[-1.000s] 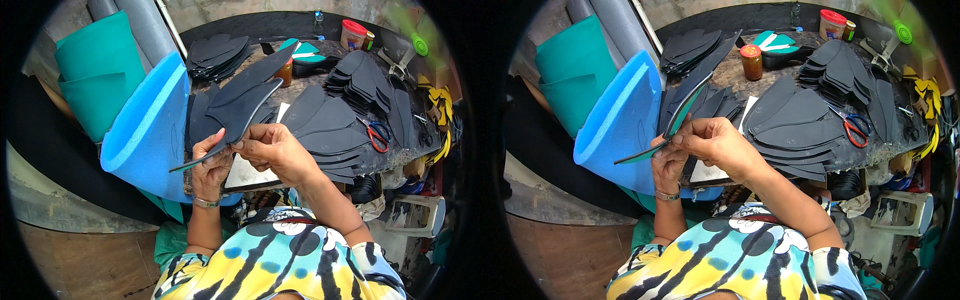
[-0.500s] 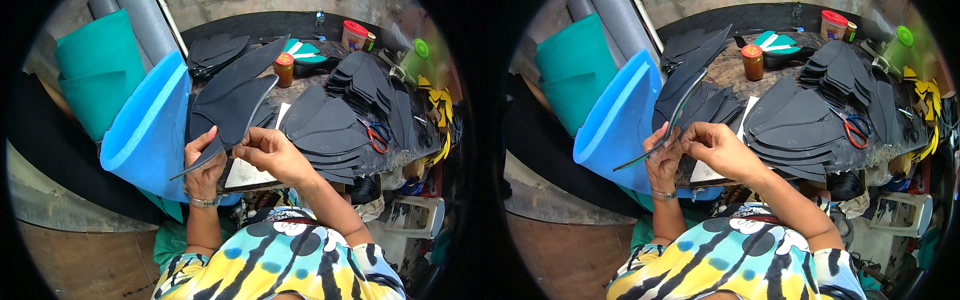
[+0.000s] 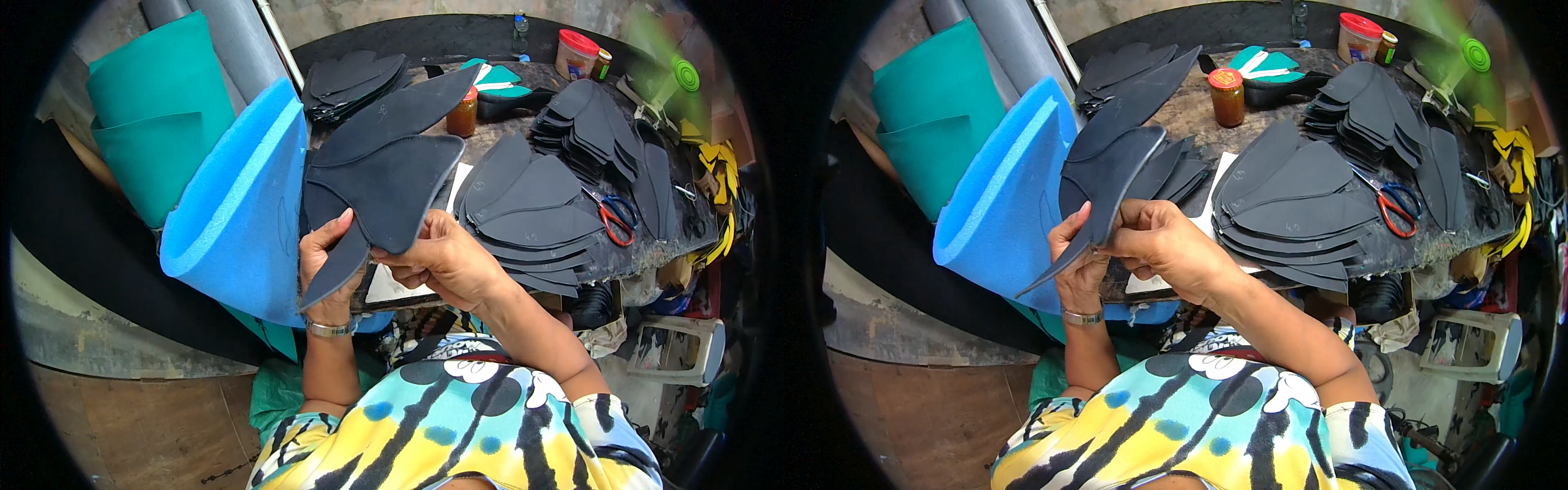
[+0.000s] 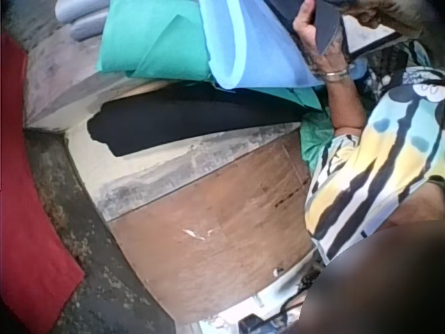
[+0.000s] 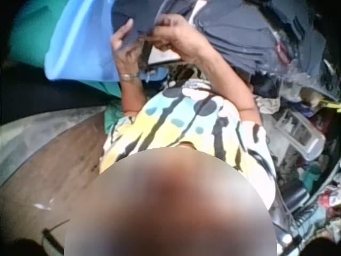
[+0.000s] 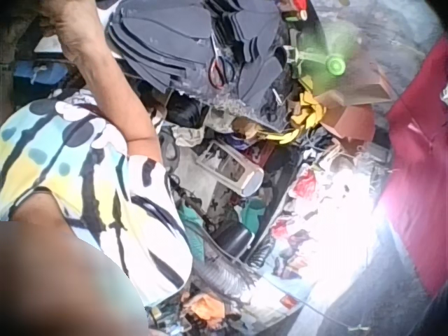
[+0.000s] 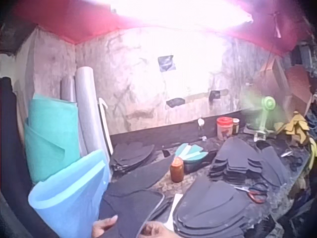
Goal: The person repeatedly picks up black fabric pieces from a table, turns them over to check the edges and seams, and places them back down. The person handles the pieces one at a time, inspecting the stitching and shape before returning them to the pile.
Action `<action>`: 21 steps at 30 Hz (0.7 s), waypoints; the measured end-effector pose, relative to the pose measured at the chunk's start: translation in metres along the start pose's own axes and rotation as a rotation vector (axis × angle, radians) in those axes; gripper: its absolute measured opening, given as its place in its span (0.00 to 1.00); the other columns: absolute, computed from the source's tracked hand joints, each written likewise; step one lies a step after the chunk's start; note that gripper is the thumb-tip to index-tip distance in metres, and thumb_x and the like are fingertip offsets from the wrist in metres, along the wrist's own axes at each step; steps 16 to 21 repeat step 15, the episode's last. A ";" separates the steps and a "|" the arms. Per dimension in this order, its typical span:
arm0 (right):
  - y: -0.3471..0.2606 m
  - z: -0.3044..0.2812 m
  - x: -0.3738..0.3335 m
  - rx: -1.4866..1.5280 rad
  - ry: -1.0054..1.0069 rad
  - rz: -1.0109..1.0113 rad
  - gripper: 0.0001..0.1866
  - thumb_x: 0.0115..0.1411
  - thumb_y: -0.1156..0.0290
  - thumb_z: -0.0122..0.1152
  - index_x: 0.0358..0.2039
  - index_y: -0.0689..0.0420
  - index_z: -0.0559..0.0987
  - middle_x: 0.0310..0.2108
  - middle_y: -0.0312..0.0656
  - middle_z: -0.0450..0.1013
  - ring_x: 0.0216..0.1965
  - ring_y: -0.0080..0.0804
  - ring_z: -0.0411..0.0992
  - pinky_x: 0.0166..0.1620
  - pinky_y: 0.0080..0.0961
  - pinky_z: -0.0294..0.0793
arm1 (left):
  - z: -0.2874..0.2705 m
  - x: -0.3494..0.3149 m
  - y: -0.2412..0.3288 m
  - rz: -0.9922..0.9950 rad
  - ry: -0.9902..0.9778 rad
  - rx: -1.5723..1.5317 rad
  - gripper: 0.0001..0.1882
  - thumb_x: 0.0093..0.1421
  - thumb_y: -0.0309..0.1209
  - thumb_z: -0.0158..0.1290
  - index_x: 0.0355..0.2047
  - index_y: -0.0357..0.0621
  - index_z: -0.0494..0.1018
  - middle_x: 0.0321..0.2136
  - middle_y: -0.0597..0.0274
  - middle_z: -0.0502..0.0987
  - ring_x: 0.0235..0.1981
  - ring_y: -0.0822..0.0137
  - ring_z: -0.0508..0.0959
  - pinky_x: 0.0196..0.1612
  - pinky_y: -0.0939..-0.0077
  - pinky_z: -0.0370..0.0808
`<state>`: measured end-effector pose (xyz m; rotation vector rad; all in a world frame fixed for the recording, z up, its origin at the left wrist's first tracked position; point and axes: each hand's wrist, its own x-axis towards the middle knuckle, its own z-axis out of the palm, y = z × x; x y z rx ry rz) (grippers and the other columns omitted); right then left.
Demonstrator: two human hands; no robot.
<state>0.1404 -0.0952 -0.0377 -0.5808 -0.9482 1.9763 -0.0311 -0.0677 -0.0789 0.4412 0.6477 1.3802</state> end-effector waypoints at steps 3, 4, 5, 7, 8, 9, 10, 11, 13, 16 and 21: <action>0.000 0.004 -0.002 -0.583 0.129 -0.331 0.06 0.50 0.75 0.58 0.27 0.64 0.74 0.19 0.42 0.68 0.18 0.29 0.65 0.22 0.22 0.61 | 0.006 -0.003 0.006 -0.015 -0.027 0.043 0.15 0.65 0.27 0.40 0.32 0.21 0.69 0.24 0.45 0.77 0.16 0.69 0.77 0.16 0.85 0.76; 0.000 0.006 -0.003 -0.849 0.196 -0.445 0.06 0.49 0.76 0.57 0.27 0.66 0.74 0.20 0.45 0.68 0.19 0.35 0.67 0.24 0.26 0.65 | 0.007 -0.005 0.010 -0.069 -0.072 -0.007 0.14 0.65 0.27 0.41 0.32 0.23 0.70 0.25 0.46 0.77 0.17 0.70 0.77 0.17 0.85 0.76; -0.001 0.006 -0.007 -0.921 0.194 -0.440 0.08 0.47 0.77 0.55 0.29 0.67 0.73 0.22 0.53 0.69 0.23 0.47 0.70 0.29 0.34 0.68 | 0.010 -0.006 0.010 -0.038 0.014 0.066 0.14 0.65 0.27 0.40 0.31 0.23 0.69 0.24 0.45 0.77 0.16 0.71 0.76 0.15 0.87 0.74; -0.005 0.005 -0.006 -0.944 0.188 -0.447 0.08 0.48 0.77 0.55 0.28 0.68 0.73 0.23 0.53 0.69 0.23 0.43 0.71 0.28 0.32 0.68 | 0.016 -0.007 0.007 -0.020 0.134 0.142 0.15 0.65 0.26 0.40 0.30 0.23 0.69 0.24 0.45 0.77 0.13 0.73 0.74 0.12 0.90 0.70; -0.008 0.004 -0.008 -0.914 0.174 -0.329 0.08 0.50 0.76 0.55 0.29 0.68 0.73 0.24 0.52 0.71 0.23 0.39 0.71 0.29 0.31 0.68 | 0.018 -0.007 0.007 -0.048 0.111 0.057 0.15 0.65 0.27 0.39 0.30 0.23 0.69 0.23 0.45 0.77 0.11 0.74 0.72 0.10 0.91 0.68; -0.011 0.001 -0.010 -0.893 0.152 -0.216 0.08 0.51 0.76 0.56 0.29 0.68 0.73 0.26 0.51 0.72 0.24 0.35 0.72 0.29 0.30 0.69 | 0.018 -0.008 0.010 -0.112 0.050 -0.065 0.15 0.65 0.27 0.39 0.29 0.24 0.69 0.23 0.45 0.77 0.09 0.74 0.71 0.08 0.91 0.66; -0.011 0.001 -0.009 -0.806 0.129 -0.251 0.08 0.52 0.75 0.56 0.31 0.68 0.73 0.27 0.49 0.73 0.25 0.34 0.72 0.30 0.29 0.69 | 0.017 -0.008 0.013 -0.190 -0.055 -0.241 0.15 0.65 0.27 0.39 0.28 0.24 0.68 0.23 0.45 0.77 0.08 0.75 0.69 0.07 0.92 0.63; -0.009 0.002 -0.008 -0.724 0.096 -0.289 0.09 0.53 0.74 0.56 0.32 0.68 0.74 0.27 0.47 0.74 0.25 0.33 0.72 0.31 0.27 0.69 | 0.016 -0.008 0.014 -0.188 -0.012 -0.190 0.15 0.65 0.27 0.39 0.28 0.24 0.68 0.22 0.45 0.76 0.06 0.75 0.68 0.06 0.92 0.61; -0.006 0.001 -0.007 -0.616 0.064 -0.317 0.10 0.55 0.73 0.57 0.34 0.67 0.74 0.28 0.44 0.75 0.27 0.32 0.72 0.34 0.25 0.71 | 0.014 -0.006 0.014 -0.208 -0.011 -0.198 0.16 0.65 0.28 0.40 0.27 0.24 0.68 0.22 0.44 0.76 0.04 0.74 0.65 0.04 0.92 0.57; -0.002 -0.001 -0.006 -0.555 0.068 -0.285 0.12 0.55 0.72 0.58 0.38 0.66 0.75 0.29 0.43 0.76 0.28 0.34 0.73 0.37 0.22 0.72 | 0.011 -0.005 0.012 -0.169 0.039 -0.195 0.15 0.65 0.28 0.40 0.30 0.23 0.67 0.23 0.40 0.77 0.05 0.74 0.67 0.05 0.92 0.61; -0.002 -0.001 -0.006 -0.555 0.068 -0.285 0.12 0.55 0.72 0.58 0.38 0.66 0.75 0.29 0.43 0.76 0.28 0.34 0.73 0.37 0.22 0.72 | 0.011 -0.005 0.012 -0.169 0.039 -0.195 0.15 0.65 0.28 0.40 0.30 0.23 0.67 0.23 0.40 0.77 0.05 0.74 0.67 0.05 0.92 0.61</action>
